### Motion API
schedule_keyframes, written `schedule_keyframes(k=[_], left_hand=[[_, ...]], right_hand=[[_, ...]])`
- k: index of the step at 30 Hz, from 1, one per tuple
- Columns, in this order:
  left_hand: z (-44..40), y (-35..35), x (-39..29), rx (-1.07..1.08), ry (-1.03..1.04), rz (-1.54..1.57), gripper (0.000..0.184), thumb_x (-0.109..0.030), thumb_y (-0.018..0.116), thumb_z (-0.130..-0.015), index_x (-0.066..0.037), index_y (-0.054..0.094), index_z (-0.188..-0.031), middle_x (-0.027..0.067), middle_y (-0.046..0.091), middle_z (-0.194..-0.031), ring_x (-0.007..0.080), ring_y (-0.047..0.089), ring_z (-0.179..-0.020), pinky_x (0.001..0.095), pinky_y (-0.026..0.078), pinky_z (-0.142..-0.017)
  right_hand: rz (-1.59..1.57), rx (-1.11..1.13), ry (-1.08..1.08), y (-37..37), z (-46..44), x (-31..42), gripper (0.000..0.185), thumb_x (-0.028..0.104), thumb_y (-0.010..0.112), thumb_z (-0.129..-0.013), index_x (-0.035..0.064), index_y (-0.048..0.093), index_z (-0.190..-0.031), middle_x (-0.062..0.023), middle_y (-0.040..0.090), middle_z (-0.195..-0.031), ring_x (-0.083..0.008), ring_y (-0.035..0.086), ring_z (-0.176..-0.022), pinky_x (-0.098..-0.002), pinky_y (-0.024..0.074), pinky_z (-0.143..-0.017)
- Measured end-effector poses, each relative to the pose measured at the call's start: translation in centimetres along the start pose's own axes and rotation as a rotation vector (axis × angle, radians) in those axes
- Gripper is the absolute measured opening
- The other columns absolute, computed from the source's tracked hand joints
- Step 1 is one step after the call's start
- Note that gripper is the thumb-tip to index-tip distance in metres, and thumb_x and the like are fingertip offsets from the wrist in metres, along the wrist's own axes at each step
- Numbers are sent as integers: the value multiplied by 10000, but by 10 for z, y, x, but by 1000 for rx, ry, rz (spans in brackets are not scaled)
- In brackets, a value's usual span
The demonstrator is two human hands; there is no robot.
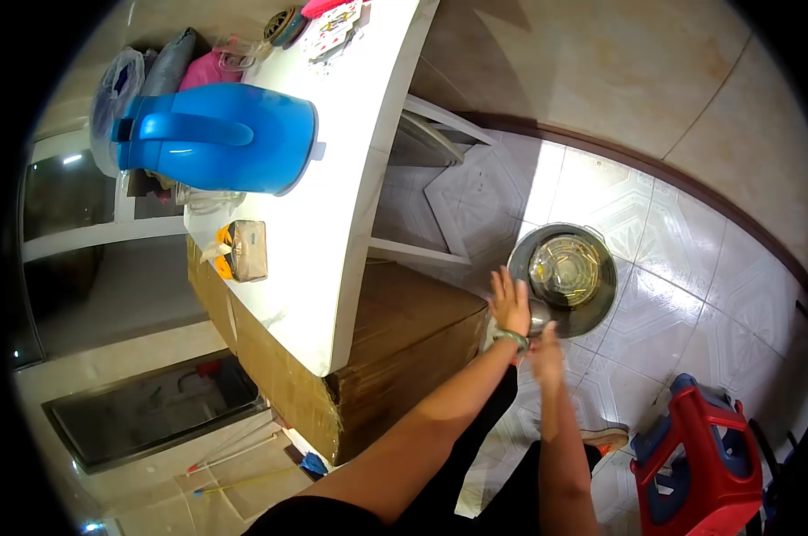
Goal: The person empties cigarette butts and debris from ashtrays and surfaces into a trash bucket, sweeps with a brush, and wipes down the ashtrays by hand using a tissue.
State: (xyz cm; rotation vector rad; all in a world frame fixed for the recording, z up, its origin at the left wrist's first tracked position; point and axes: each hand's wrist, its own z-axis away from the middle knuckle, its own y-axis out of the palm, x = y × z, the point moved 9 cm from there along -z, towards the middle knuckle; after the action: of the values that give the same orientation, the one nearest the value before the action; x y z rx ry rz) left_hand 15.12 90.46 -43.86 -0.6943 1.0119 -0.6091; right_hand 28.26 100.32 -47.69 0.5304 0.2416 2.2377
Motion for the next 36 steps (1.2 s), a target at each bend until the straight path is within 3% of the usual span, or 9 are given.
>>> schedule_keyframes(k=[6,8,10,17,19,24,27,35,36], left_hand=[[16,-23,16,-58,-48,32,603,-482,235,-981,-140,212,-1477,185,165,-1521,340,222,-1385,538,94,-1111],[29,-23,10,0,-117,-1,606,-484,235,-980,-138,215,-1477,192,171,-1518,345,232,-1380,530,105,-1110],[36,-21,18,30,-86,38,640,-515,255,-965,-120,235,-1467,215,189,-1506,364,244,-1369,516,153,-1101],[86,-59,64,81,99,-8,649,-368,525,-908,-48,298,-1425,266,347,-1387,425,357,-1269,466,296,-1063],[109,-89,52,260,52,19,668,-424,504,-921,-57,289,-1436,208,161,-1511,349,150,-1399,440,158,-1136],[119,-123,97,401,23,-145,692,-376,546,-910,13,287,-1421,208,288,-1465,330,246,-1368,399,175,-1132],[125,-131,104,438,5,-83,628,-216,630,-868,-28,348,-1397,227,138,-1496,381,301,-1318,427,382,-1013],[168,-76,15,580,243,-318,566,-217,623,-856,-1,417,-1337,244,252,-1447,378,254,-1340,434,258,-1091],[175,-68,7,596,281,-365,558,-220,624,-853,-1,429,-1328,246,271,-1438,376,247,-1344,430,237,-1102]], right_hand=[[-183,-42,-455,-39,-22,-7,406,527,438,-946,132,503,-883,30,431,-590,-82,405,-480,-224,327,-415],[-43,101,20,13,17,-24,418,534,428,-947,130,490,-861,28,422,-568,-91,405,-465,-233,339,-416],[-50,-27,10,-3,27,12,386,479,423,-970,124,485,-832,31,392,-555,-97,375,-442,-245,331,-409],[254,41,-905,50,148,179,74,108,464,-980,49,504,-1001,-30,553,-764,-94,525,-671,-230,440,-617],[340,-63,-929,15,161,183,56,98,498,-960,45,517,-962,-33,576,-779,-92,542,-693,-237,449,-628],[261,-676,-722,-194,236,147,146,203,540,-951,59,538,-935,-21,601,-793,-92,580,-705,-235,452,-609],[237,-1114,-747,-359,295,89,249,251,552,-935,6,545,-976,-110,639,-788,-174,646,-714,-308,495,-644],[378,-1331,-711,-449,447,88,187,197,620,-902,15,581,-890,-89,620,-713,-112,591,-639,-274,484,-598],[366,-1314,-787,-436,472,104,213,226,637,-876,20,589,-900,-153,627,-740,-258,611,-659,-346,476,-647]])
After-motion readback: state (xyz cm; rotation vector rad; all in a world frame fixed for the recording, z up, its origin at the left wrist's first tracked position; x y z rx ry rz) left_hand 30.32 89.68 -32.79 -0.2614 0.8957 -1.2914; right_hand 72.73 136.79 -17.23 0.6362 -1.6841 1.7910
